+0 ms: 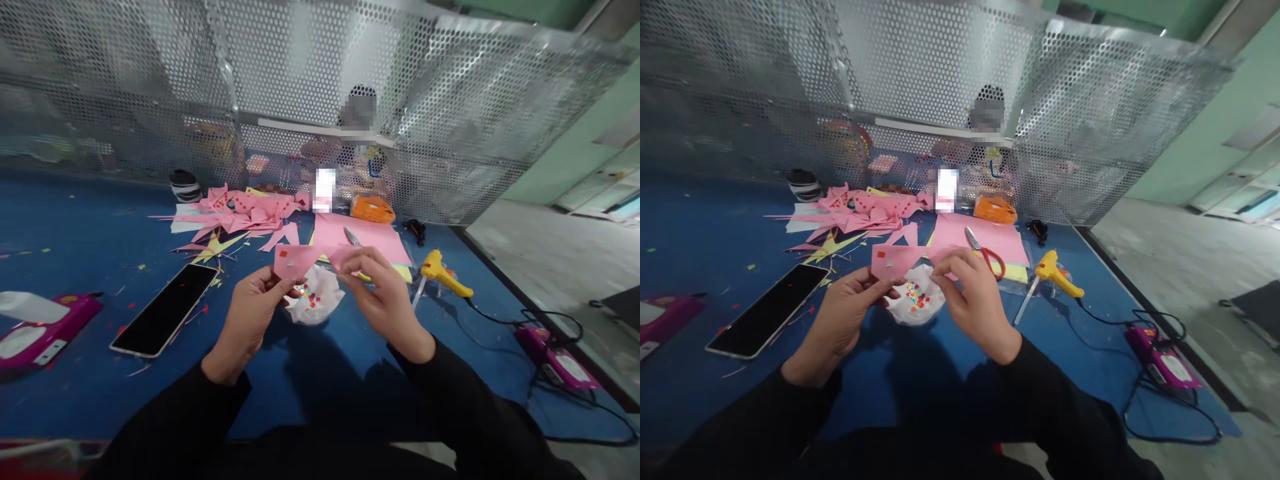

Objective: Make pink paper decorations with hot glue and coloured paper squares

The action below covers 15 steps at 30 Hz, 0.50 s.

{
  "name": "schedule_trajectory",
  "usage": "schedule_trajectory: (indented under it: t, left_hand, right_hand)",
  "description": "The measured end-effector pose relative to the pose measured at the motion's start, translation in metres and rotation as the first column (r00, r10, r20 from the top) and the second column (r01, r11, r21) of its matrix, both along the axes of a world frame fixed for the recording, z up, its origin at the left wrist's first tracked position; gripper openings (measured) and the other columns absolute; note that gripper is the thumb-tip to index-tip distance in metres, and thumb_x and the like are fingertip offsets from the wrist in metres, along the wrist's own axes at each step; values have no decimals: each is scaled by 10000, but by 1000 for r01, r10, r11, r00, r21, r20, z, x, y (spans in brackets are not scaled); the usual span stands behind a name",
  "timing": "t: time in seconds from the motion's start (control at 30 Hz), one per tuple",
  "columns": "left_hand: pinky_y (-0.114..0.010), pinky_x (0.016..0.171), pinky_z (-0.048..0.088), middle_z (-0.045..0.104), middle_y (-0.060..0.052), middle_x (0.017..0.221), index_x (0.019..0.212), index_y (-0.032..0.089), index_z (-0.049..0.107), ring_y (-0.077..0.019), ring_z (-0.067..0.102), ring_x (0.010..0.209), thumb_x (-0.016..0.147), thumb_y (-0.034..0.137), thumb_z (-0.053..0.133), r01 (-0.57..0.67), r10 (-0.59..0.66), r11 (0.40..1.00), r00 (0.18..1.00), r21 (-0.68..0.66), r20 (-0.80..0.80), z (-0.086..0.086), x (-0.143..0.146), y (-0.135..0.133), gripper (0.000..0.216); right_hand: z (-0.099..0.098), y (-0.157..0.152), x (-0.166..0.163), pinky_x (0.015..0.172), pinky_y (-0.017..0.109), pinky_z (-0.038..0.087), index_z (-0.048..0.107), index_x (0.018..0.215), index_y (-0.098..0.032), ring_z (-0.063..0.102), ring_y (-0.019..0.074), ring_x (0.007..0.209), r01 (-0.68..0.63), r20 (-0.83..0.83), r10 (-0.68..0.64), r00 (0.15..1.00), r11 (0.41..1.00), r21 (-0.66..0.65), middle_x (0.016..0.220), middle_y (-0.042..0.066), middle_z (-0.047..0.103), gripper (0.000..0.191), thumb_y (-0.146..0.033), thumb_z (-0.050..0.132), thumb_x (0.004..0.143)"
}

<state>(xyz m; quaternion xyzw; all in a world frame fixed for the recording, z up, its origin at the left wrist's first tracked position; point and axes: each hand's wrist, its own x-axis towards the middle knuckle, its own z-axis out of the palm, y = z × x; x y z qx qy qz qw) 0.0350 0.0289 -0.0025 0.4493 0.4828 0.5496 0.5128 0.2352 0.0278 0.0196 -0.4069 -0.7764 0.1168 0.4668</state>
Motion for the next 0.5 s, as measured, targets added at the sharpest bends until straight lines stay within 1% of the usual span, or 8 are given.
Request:
schedule_trajectory:
  t: [0.07, 0.1, 0.13, 0.2, 0.3, 0.33, 0.4, 0.5]
  left_hand:
    - [-232, 560, 450, 772, -70, 761, 792, 173, 778, -151, 641, 610, 727, 336, 812, 53, -52, 998, 998, 20, -27, 6, 5, 1, 178]
    - [-233, 561, 448, 768, -66, 745, 792, 175, 778, -154, 643, 608, 724, 334, 811, 79, -78, 997, 996, 26, -38, 9, 7, 2, 177]
    - [-233, 561, 445, 765, -64, 735, 788, 176, 776, -155, 646, 605, 720, 335, 813, 102, -100, 994, 994, 28, -47, 11, 8, 3, 177]
    - [-235, 556, 443, 761, -62, 726, 778, 179, 771, -158, 649, 601, 713, 346, 816, 132, -130, 991, 990, 30, -63, 15, 10, 7, 185]
    - [-242, 549, 454, 751, -62, 718, 773, 181, 766, -170, 652, 606, 708, 372, 820, 159, -156, 987, 983, 31, -97, 17, 10, 12, 209]
    - [-244, 552, 462, 755, -66, 735, 795, 180, 769, -177, 663, 624, 705, 380, 824, 171, -168, 985, 980, 24, -104, 16, 9, 14, 226]
    - [-248, 563, 479, 772, -80, 809, 873, 179, 774, -193, 689, 672, 682, 383, 849, 180, -179, 984, 979, 1, -95, 13, 6, 16, 289]
    - [-242, 572, 484, 782, -93, 910, 973, 174, 757, -194, 709, 711, 675, 362, 857, 100, -101, 995, 994, -20, -48, 7, 2, 18, 366]
  right_hand:
    - [12, 12, 3, 956, 412, 456, 625, 829, -215, 620, 227, 1107, -34, -7, 34, 999, 999, -18, 1118, 99, 668, 98, -187, 595, 918]
    - [17, 19, 4, 985, 425, 445, 634, 818, -212, 608, 234, 1164, -66, -8, 65, 998, 996, -54, 1168, 106, 667, 99, -196, 603, 910]
    - [21, 25, 4, 985, 423, 449, 640, 808, -208, 608, 237, 1177, -99, -12, 98, 995, 990, -103, 1169, 105, 676, 95, -205, 613, 899]
    - [25, 36, 4, 924, 391, 477, 651, 796, -201, 648, 223, 1072, -124, -3, 127, 992, 967, -224, 1065, 78, 714, 83, -223, 632, 874]
    - [21, 46, 3, 789, 328, 486, 665, 790, -197, 640, 175, 813, -74, 57, 102, 993, 926, -369, 838, 21, 713, 81, -254, 650, 845]
    - [19, 47, 3, 755, 313, 478, 666, 786, -196, 617, 163, 753, -56, 68, 90, 994, 919, -391, 785, 8, 698, 90, -263, 648, 842]
    - [13, 50, 3, 712, 298, 459, 656, 771, -192, 578, 145, 688, -35, 59, 64, 996, 914, -404, 743, -2, 678, 112, -276, 634, 843]
    - [7, 53, 6, 691, 298, 445, 637, 756, -187, 553, 136, 656, -16, 23, 27, 999, 921, -389, 740, 1, 674, 130, -280, 611, 843]
